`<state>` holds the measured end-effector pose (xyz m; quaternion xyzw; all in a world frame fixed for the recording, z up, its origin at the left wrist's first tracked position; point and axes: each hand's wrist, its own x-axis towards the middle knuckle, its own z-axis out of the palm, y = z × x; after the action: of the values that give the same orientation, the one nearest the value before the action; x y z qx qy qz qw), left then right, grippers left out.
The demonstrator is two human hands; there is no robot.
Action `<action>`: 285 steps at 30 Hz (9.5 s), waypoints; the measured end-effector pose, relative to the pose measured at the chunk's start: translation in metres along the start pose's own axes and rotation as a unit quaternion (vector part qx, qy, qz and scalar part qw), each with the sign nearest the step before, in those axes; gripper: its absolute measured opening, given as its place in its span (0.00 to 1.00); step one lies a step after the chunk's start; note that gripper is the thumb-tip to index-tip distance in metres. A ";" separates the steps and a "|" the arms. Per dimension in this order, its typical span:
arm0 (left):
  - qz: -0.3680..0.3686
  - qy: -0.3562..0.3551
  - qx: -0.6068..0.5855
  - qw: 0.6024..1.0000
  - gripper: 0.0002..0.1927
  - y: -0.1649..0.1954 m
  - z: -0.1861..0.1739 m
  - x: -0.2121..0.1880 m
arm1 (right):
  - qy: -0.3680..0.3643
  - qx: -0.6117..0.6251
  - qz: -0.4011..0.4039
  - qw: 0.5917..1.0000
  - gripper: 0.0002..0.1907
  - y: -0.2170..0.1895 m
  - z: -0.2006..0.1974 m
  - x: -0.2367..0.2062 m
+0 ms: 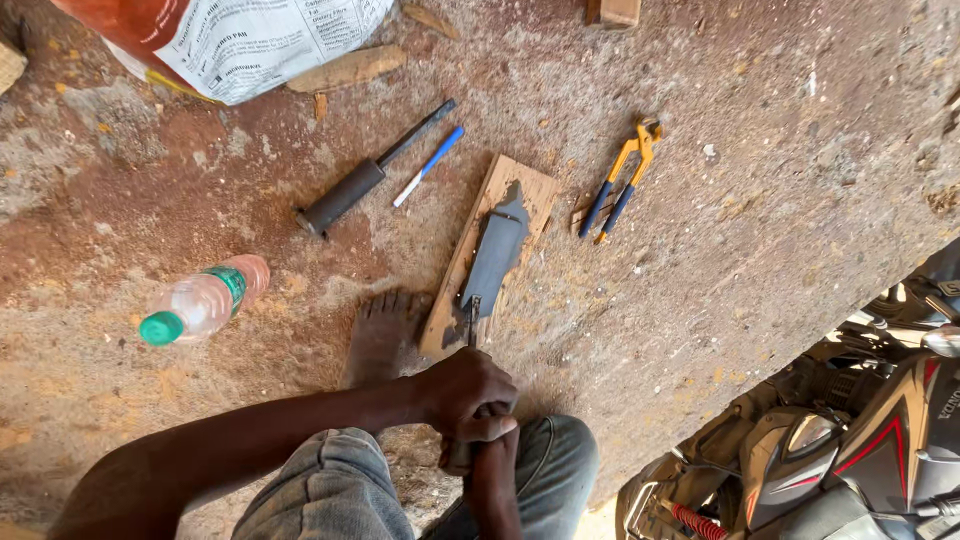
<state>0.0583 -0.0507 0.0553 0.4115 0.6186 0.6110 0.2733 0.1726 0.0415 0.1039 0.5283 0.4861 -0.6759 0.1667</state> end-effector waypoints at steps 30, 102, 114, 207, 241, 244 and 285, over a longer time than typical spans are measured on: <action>-0.017 -0.010 0.030 0.999 0.21 -0.019 -0.018 0.026 | -0.039 0.044 -0.040 0.997 0.16 0.004 -0.015 0.039; -0.048 -0.020 -0.020 0.998 0.20 0.011 -0.008 0.009 | -0.024 0.019 -0.014 0.999 0.18 0.014 -0.015 0.001; -0.035 -0.021 -0.013 0.999 0.20 -0.010 0.012 0.000 | -0.033 0.029 0.000 0.999 0.18 0.009 -0.014 0.009; 0.000 0.005 0.012 1.000 0.23 -0.013 -0.015 0.025 | -0.048 -0.005 -0.054 0.997 0.21 -0.011 -0.013 0.039; -0.007 -0.001 0.011 1.000 0.20 0.002 -0.005 0.007 | -0.027 -0.069 -0.069 0.995 0.18 0.014 -0.020 0.015; -0.019 -0.008 -0.003 1.000 0.21 -0.007 -0.018 0.023 | -0.071 -0.011 -0.070 0.995 0.18 0.006 -0.021 0.029; 0.016 0.321 0.152 0.935 0.19 0.026 -0.068 0.035 | -0.047 -0.092 -0.104 0.989 0.30 -0.066 -0.012 0.007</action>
<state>-0.0118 -0.0594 0.0932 0.2399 0.7521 0.6137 -0.0158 0.1276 0.0850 0.1299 0.4249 0.5900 -0.6663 0.1655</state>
